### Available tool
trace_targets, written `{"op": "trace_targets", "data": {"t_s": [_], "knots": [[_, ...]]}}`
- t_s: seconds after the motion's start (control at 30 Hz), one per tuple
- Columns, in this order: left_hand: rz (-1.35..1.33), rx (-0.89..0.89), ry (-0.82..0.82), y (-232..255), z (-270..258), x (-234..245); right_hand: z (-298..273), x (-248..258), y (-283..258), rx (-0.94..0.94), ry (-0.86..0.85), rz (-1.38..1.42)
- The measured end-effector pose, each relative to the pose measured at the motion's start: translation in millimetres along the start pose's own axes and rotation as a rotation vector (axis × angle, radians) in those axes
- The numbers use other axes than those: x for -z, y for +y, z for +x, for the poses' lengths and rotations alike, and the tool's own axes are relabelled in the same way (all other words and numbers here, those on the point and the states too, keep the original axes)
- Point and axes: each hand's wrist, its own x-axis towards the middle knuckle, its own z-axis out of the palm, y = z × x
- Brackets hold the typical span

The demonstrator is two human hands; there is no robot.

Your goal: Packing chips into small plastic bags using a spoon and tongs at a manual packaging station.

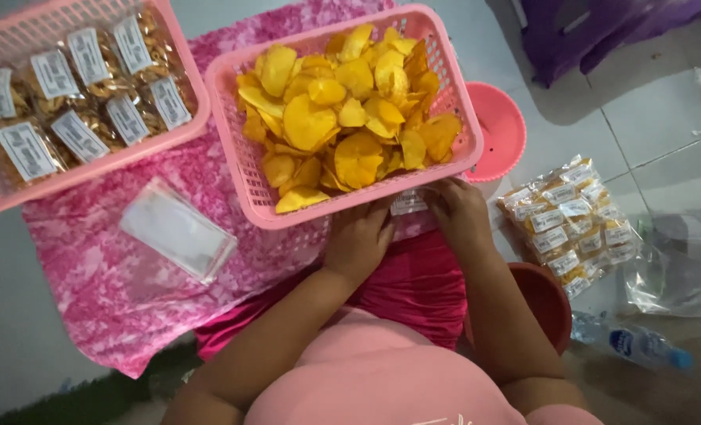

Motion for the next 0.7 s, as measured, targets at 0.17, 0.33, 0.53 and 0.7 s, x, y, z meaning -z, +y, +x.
{"op": "trace_targets", "data": {"t_s": [0.17,0.33,0.53,0.7], "knots": [[-0.042,-0.307,0.305,-44.2,-37.8,-14.4,-6.9,9.2,-19.6,-0.052,0.012,-0.001],[-0.065,-0.256,0.548,-81.4,-103.3,31.7,-12.3,11.5,-5.9,-0.013,0.052,0.192],[0.375,-0.004,0.853,-158.2,-136.8,108.9,-33.2,41.0,-49.7,0.122,0.227,0.378],[0.441,0.469,0.404,-205.6,-136.7,119.2,-52.0,10.7,-52.0,0.213,0.176,0.493]]}}
